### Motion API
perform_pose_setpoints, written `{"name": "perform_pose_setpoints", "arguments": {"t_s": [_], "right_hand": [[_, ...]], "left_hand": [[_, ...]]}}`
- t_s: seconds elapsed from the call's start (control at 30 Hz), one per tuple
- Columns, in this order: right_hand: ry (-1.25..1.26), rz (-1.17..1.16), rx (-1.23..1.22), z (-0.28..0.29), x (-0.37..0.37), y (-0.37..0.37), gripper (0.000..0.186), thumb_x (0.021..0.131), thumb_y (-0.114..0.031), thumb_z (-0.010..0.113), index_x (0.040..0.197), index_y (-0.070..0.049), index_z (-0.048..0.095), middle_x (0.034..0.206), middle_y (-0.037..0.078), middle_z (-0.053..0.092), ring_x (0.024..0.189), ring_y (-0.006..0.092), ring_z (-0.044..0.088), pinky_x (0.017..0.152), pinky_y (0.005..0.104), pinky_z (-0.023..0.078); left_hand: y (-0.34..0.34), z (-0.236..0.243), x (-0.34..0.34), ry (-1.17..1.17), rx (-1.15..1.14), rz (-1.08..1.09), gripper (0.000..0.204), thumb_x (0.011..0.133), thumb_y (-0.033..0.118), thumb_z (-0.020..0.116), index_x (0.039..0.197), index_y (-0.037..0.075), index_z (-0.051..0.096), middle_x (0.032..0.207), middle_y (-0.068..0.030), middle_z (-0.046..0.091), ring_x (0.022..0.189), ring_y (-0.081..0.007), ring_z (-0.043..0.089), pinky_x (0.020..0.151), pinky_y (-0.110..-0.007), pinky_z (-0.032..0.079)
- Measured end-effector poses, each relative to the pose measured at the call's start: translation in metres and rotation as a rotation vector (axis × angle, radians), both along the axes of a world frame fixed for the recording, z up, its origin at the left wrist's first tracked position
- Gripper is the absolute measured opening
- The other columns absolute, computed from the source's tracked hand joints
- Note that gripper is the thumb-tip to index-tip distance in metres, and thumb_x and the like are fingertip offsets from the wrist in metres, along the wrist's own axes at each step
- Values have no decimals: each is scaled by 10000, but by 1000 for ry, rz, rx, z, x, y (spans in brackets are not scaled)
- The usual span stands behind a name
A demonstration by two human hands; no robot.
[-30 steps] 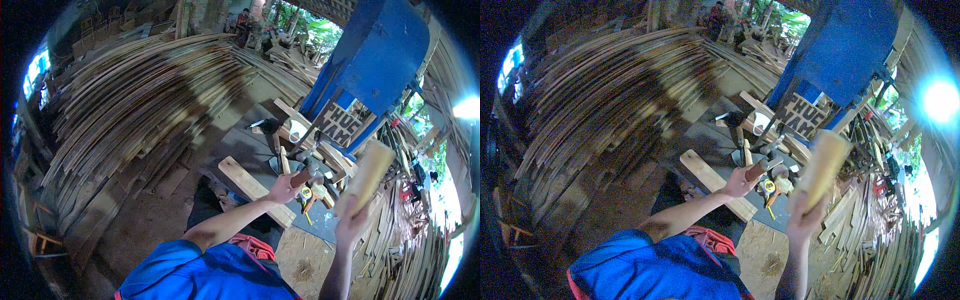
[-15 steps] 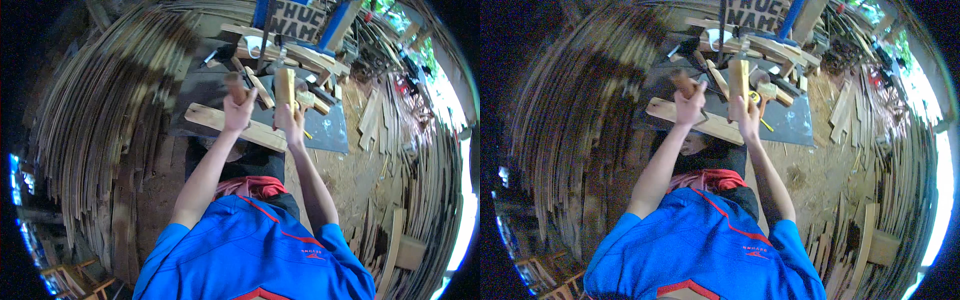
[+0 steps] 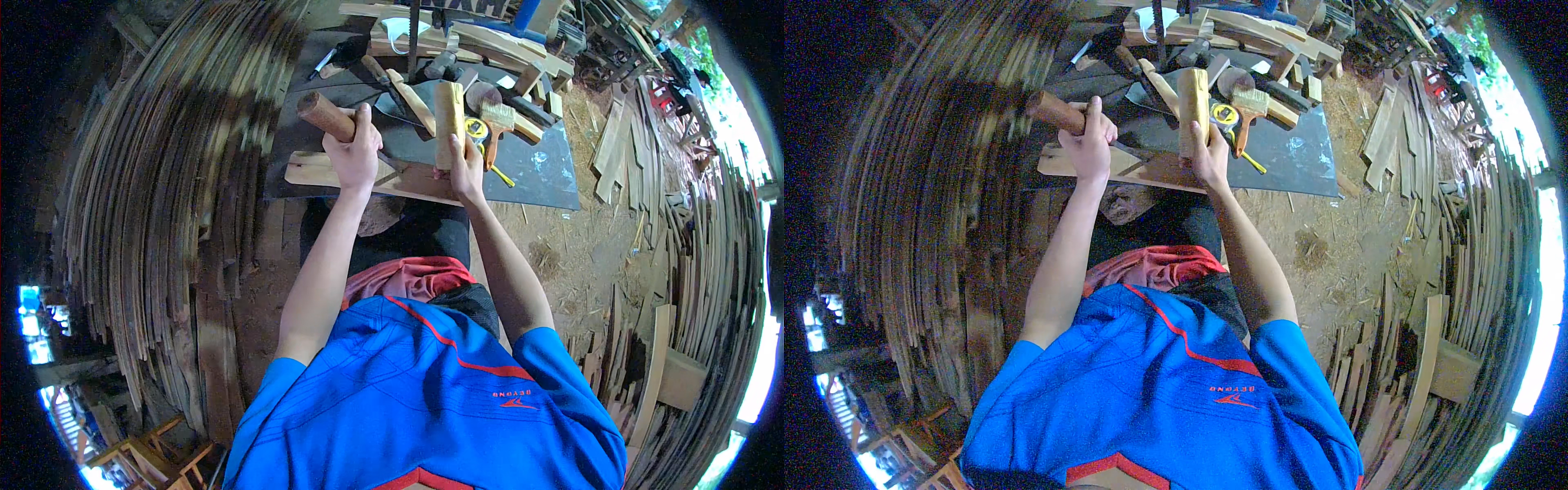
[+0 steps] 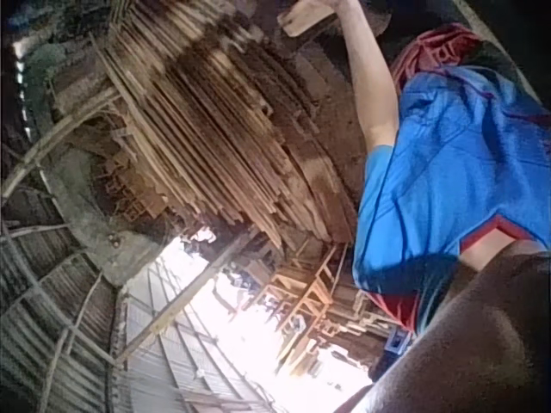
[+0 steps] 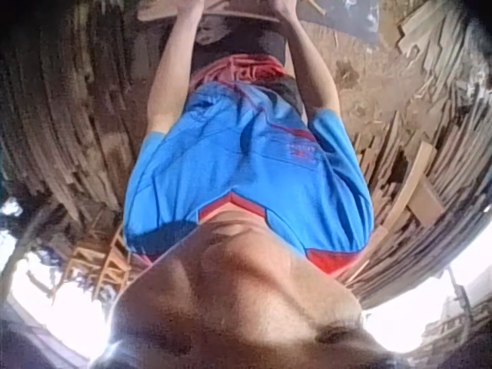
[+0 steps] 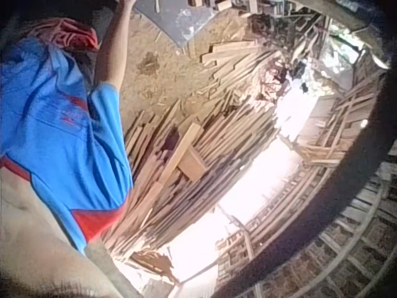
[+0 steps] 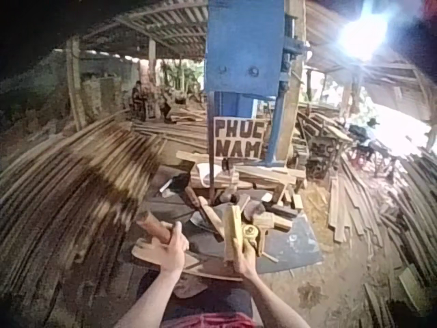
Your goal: Carving a piece of wood using a chisel and a wooden mallet at a workshop.
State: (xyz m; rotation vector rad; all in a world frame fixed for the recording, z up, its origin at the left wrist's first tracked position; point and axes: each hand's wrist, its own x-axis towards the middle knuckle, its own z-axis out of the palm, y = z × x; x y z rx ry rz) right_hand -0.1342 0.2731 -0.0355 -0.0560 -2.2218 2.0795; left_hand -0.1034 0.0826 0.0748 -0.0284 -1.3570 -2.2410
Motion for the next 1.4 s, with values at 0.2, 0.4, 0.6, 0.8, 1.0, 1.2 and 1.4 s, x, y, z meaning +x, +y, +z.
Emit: {"name": "perform_pose_setpoints", "arguments": {"t_s": [0.2,0.4,0.6,0.8,1.0,1.2,1.4], "right_hand": [[104,-107,20,-2,-2,-5,512,989,-430,553,1119,63,607,850,191,674,749,220,629,693,373,502],[66,-240,66,9,4,-13,484,983,-429,556,1032,50,600,860,260,669,787,337,679,717,428,506],[0,-386,66,-3,1,-27,457,966,-426,581,1086,15,586,952,277,676,916,381,685,796,467,509],[129,-375,184,23,30,-26,451,985,-422,554,1126,6,575,944,237,687,867,362,685,772,442,507],[3,-345,416,42,48,-59,499,975,-504,494,1187,-56,549,956,272,676,927,500,634,776,557,483],[84,-259,308,34,38,-62,472,986,-480,490,1109,-28,547,895,263,665,864,490,636,730,527,477],[100,-252,275,27,35,-60,457,992,-466,499,1100,-24,551,931,264,651,908,468,622,792,498,465]], "left_hand": [[-7,20,0,-61,208,235,225,952,106,646,858,77,443,561,23,425,452,-73,374,433,-275,305],[-11,22,-3,-26,119,112,296,939,154,662,892,105,374,521,25,342,417,-99,309,437,-301,261],[-9,8,-1,-141,153,154,319,905,143,708,939,108,393,570,16,418,432,-91,392,400,-281,304],[3,0,8,-128,152,25,255,931,127,677,954,134,423,617,29,439,470,-70,391,437,-264,316],[-11,-4,10,-2,139,118,229,939,127,679,821,110,483,583,55,455,450,-48,422,419,-231,311],[-19,2,9,68,-106,-31,190,952,90,644,838,94,492,618,40,483,524,-47,456,497,-221,363],[-27,3,9,-6,-198,-77,142,983,103,599,902,75,486,621,10,488,541,-91,473,537,-266,391]]}}
